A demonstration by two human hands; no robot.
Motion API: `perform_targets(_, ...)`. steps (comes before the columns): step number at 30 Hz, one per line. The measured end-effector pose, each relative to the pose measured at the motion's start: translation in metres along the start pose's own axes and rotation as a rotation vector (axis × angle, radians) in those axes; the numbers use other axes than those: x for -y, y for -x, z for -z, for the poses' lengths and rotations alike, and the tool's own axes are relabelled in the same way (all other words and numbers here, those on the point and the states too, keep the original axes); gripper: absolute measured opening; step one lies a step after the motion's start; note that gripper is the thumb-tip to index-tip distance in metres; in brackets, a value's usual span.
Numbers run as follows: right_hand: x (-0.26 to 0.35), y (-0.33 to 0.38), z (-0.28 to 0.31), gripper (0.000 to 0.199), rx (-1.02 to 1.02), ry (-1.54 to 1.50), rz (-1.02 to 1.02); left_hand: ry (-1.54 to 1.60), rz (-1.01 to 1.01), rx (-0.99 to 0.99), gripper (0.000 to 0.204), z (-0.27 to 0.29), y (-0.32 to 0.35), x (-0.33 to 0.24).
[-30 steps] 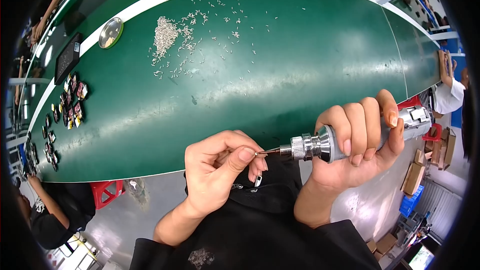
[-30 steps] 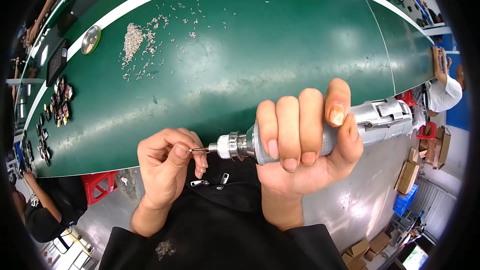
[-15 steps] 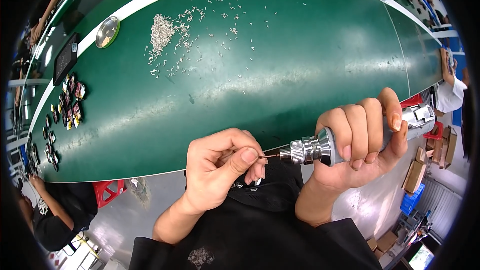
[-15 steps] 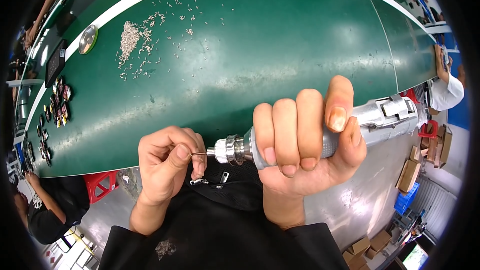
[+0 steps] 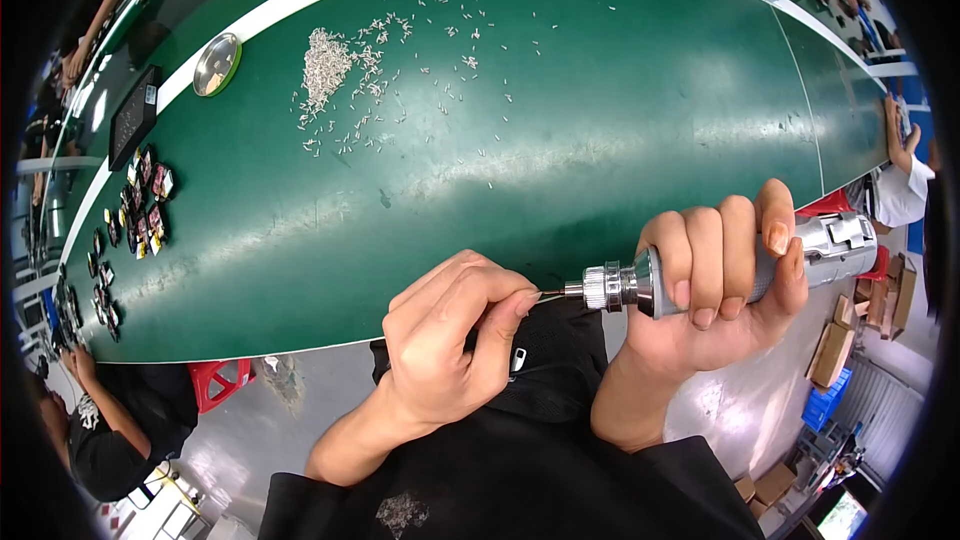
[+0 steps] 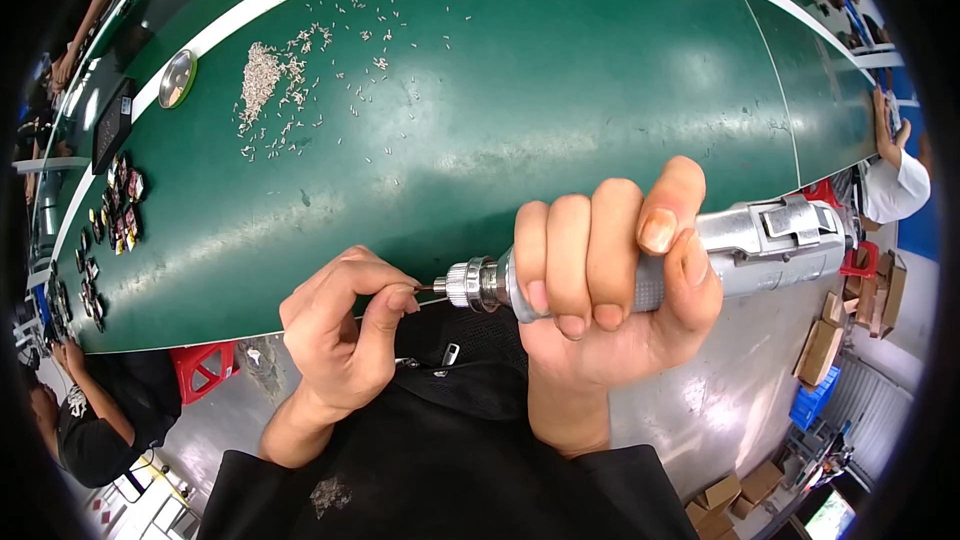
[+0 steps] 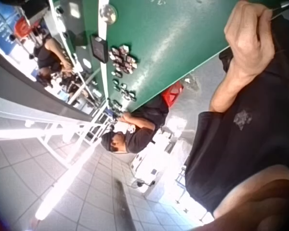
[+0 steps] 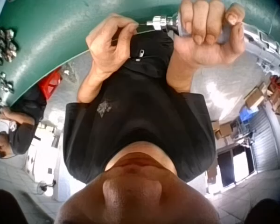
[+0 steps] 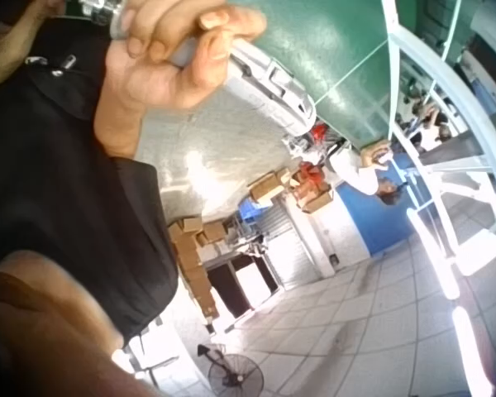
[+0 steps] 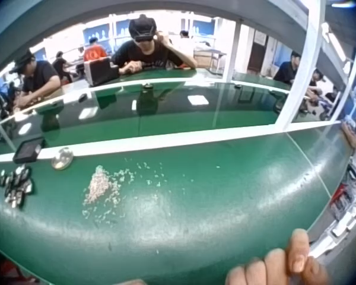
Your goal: Assembling electronic components by attaching circuit boards and batteries into plastic housings using an electric screwdriver.
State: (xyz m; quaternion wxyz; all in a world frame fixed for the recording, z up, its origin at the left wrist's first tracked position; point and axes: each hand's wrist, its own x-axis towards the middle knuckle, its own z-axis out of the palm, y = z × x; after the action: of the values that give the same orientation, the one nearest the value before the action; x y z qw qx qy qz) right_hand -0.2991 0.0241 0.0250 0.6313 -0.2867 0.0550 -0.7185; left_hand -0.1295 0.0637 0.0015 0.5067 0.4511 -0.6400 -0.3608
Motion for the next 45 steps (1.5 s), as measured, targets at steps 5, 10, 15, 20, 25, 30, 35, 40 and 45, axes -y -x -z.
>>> perform_targets(5,-0.001,0.003,0.008,0.017,-0.058,-0.124,-0.008,0.14,0.109,0.023,0.009,-0.001,0.003,-0.001)
perform_targets(10,-0.002,0.004,0.009,0.02,-0.106,-0.157,-0.025,0.116,0.082,0.147,0.008,-0.001,0.001,0.002)
perform_targets(15,-0.003,0.002,0.006,0.013,-0.168,-0.165,-0.009,0.104,0.104,0.114,0.028,0.011,-0.005,-0.002)
perform_targets(20,-0.001,-0.001,0.014,0.013,-0.2,-0.191,0.002,-0.015,0.198,-0.033,0.026,0.048,-0.017,0.002)
perform_targets(25,-0.009,-0.006,0.02,0.016,-0.283,-0.249,-0.007,-0.242,0.037,0.095,0.009,0.083,-0.037,-0.016)
perform_targets(30,-0.008,-0.01,0.017,0.011,-0.362,-0.189,-0.011,-0.101,-0.326,0.491,0.033,0.078,-0.091,-0.066)
perform_targets(35,-0.02,-0.015,0.028,0.012,-0.625,-0.092,-0.104,0.092,-0.64,0.31,0.034,0.05,-0.129,-0.113)
perform_targets(40,-0.036,-0.015,0.11,0.032,-0.259,-0.088,-0.099,0.312,-0.711,0.196,0.034,0.02,-0.164,-0.13)
perform_targets(45,-0.02,-0.011,0.045,0.046,-0.558,0.184,-0.173,0.473,-0.421,0.269,0.034,0.036,-0.18,-0.125)
